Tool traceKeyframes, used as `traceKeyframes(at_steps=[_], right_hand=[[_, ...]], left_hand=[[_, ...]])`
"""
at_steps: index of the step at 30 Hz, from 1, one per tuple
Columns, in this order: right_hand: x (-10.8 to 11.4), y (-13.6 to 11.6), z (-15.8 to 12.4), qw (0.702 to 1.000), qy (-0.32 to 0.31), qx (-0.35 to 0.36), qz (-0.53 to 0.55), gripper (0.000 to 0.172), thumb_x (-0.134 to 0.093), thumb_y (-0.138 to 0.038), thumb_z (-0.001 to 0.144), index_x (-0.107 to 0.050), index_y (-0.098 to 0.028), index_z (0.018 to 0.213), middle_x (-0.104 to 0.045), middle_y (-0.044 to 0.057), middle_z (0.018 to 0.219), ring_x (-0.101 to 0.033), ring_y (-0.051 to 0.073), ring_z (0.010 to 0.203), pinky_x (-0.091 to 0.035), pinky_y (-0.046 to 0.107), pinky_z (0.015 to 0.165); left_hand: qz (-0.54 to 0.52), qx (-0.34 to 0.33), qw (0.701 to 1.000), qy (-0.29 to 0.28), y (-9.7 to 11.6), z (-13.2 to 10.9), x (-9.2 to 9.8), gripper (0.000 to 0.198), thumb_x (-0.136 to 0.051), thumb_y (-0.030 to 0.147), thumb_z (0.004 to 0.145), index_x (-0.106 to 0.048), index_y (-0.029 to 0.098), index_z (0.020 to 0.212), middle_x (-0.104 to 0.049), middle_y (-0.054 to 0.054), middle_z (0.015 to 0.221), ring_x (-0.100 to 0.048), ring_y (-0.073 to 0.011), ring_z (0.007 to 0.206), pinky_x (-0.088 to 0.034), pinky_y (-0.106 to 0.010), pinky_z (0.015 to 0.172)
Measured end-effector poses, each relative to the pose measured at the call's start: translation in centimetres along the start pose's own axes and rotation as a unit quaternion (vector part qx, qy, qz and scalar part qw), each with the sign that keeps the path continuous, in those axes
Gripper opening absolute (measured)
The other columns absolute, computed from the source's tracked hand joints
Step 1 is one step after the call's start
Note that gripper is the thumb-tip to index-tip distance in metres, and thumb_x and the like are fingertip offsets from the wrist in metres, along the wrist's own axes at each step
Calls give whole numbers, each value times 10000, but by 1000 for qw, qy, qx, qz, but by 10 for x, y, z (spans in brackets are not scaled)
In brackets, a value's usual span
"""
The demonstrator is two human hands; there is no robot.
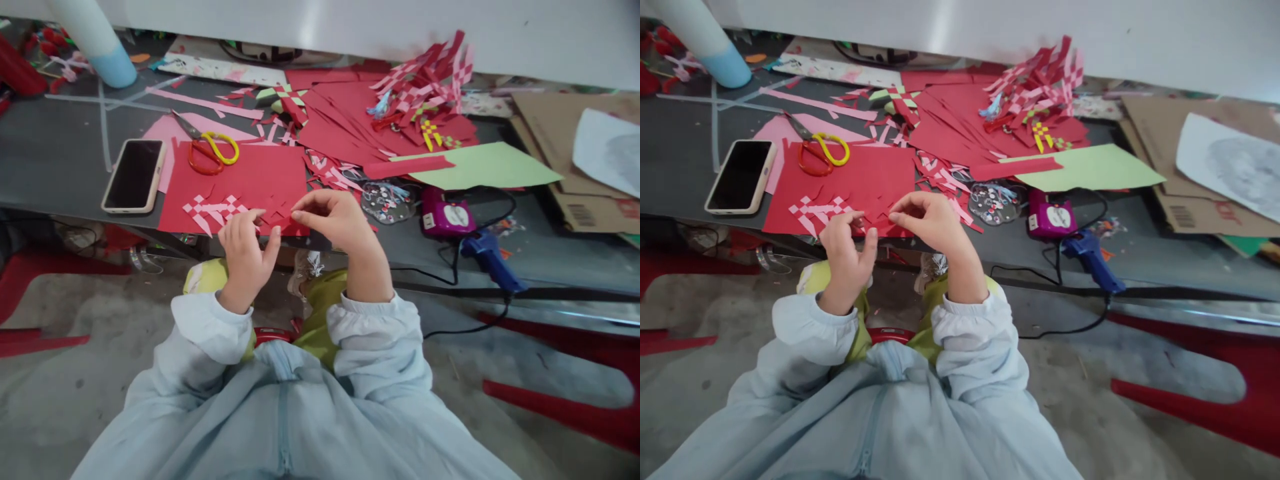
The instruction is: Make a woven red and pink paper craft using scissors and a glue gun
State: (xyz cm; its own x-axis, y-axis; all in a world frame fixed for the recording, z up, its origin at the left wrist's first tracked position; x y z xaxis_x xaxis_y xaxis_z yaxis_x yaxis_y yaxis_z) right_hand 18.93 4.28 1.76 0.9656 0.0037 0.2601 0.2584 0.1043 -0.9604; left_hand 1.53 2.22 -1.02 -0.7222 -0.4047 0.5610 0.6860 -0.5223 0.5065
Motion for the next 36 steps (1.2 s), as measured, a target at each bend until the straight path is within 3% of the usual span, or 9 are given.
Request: traceKeyframes(at_steps=[3, 7, 10, 13, 16, 20, 22, 28, 36], right_hand=[[1, -3, -4, 999, -33, 12, 5, 151, -745, -294, 711, -707, -157, 761, -667, 3, 665, -533, 93, 580, -412, 241, 546], [10, -7, -13, 998, -45, 38, 7, 123, -733, -270, 723, -702, -156, 756, -670, 8, 694, -570, 103, 634, -444, 248, 596], [26, -12, -33, 999, 13, 31, -8, 127, -722, -281, 740, -705, -159, 773, -668, 3, 694, -548, 96, 598, -432, 249, 572], [53, -16, -67, 988, 139, 41, -57, 119, -706, -291, 765, -710, -172, 781, -688, 5, 733, -563, 109, 618, -445, 258, 591], [88, -15, -105, 941, 273, 33, -198, 100, -668, -270, 804, -717, -186, 823, -697, 13, 763, -573, 132, 638, -448, 279, 615], [138, -1, -142, 815, 402, -91, -408, 130, -636, -233, 824, -697, -171, 921, -697, 56, 831, -608, 207, 766, -471, 381, 799], [156, 7, -150, 768, 409, -144, -472, 180, -616, -231, 844, -677, -156, 996, -694, 102, 923, -609, 265, 912, -450, 433, 879], [184, 24, -155, 709, 333, -252, -568, 425, -633, -395, 863, -643, -90, 1157, -632, 237, 1096, -551, 388, 1055, -432, 479, 847], [196, 38, -149, 757, 259, -213, -561, 338, -609, -309, 884, -624, -121, 1163, -656, 165, 1092, -558, 318, 1023, -422, 397, 865]], left_hand=[[-12, -19, 998, -58, 3, 3, 0, 203, -474, 372, 950, -610, 222, 952, -657, -64, 880, -560, -244, 885, -314, -409, 832], [-52, -65, 995, -50, 15, 3, -4, 183, -491, 314, 946, -579, 228, 811, -639, -33, 776, -545, -219, 810, -290, -395, 791], [-85, -89, 992, -39, 29, 1, -11, 171, -487, 287, 950, -571, 225, 814, -631, -21, 750, -546, -200, 788, -303, -382, 794], [-116, -110, 986, -36, 44, -2, -21, 171, -480, 262, 956, -564, 218, 813, -624, -8, 726, -550, -179, 769, -324, -366, 815], [-149, -137, 978, -50, 60, -5, -33, 178, -486, 243, 955, -553, 212, 793, -622, -2, 711, -551, -169, 760, -343, -351, 816], [-193, -183, 961, -78, 82, -11, -51, 165, -492, 227, 950, -546, 209, 795, -642, -11, 735, -564, -173, 788, -363, -345, 818], [-205, -199, 954, -93, 92, -14, -60, 168, -484, 227, 954, -550, 210, 800, -634, -10, 724, -558, -173, 778, -374, -338, 803], [-230, -242, 935, -117, 113, -27, -85, 166, -482, 203, 951, -561, 205, 805, -637, -14, 723, -542, -168, 754, -414, -314, 759], [-237, -261, 926, -134, 121, -31, -100, 174, -487, 216, 952, -574, 201, 802, -635, -10, 715, -545, -164, 747, -413, -319, 757]])
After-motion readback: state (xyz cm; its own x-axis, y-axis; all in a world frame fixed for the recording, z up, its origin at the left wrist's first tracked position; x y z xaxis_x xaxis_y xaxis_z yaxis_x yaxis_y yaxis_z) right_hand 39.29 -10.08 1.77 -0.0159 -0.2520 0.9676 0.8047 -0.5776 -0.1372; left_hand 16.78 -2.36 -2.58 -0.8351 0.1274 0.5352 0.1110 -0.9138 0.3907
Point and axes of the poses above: each hand's wrist, its own z-axis towards the middle knuckle, its own x-axis out of the back of the hand, y = z × x, the point moved 2 cm from there along z, towards the middle knuckle
